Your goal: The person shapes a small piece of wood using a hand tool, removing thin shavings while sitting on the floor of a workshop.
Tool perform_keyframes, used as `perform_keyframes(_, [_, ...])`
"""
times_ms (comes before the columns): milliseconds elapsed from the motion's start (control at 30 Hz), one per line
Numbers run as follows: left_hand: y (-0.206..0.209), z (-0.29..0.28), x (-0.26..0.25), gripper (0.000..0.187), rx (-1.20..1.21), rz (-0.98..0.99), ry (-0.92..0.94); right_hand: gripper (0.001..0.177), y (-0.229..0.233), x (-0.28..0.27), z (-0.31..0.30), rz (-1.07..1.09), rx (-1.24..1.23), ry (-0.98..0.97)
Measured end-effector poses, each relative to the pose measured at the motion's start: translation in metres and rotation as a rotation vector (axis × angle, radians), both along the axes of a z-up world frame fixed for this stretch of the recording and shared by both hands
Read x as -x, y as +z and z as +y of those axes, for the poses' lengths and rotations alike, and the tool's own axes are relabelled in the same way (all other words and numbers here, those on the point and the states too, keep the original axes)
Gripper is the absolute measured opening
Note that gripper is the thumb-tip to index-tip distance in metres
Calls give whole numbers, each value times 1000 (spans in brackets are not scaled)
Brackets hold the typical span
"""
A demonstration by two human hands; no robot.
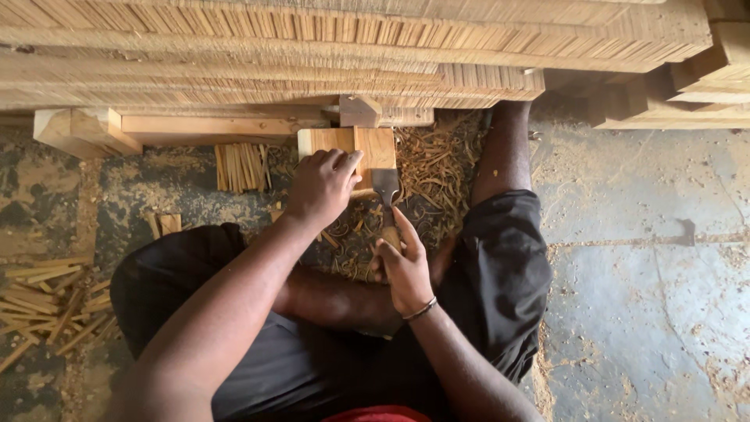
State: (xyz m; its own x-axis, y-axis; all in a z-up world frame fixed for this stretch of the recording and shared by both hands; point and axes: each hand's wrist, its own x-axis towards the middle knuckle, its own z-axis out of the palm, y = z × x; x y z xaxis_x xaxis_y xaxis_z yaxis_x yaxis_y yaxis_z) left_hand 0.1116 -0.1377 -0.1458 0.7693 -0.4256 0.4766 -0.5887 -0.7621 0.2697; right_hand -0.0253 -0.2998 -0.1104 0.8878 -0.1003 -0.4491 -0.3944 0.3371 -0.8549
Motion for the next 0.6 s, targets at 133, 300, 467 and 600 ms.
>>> perform_keyframes(133, [24, -16, 18, 15, 397, 92, -419, 70, -3, 18, 3, 17, 36, 39])
perform_keyframes(300, [34, -42, 46, 24, 163, 543, -614, 20, -17, 26, 11, 96, 13, 89])
perform_keyframes(467, [28, -48, 35, 31, 173, 548, -578, 9, -24, 19, 11, 44, 42, 98])
perform_keyframes(600, [19, -51, 32, 31, 258, 534, -529, 8, -28, 15, 14, 68, 43, 85])
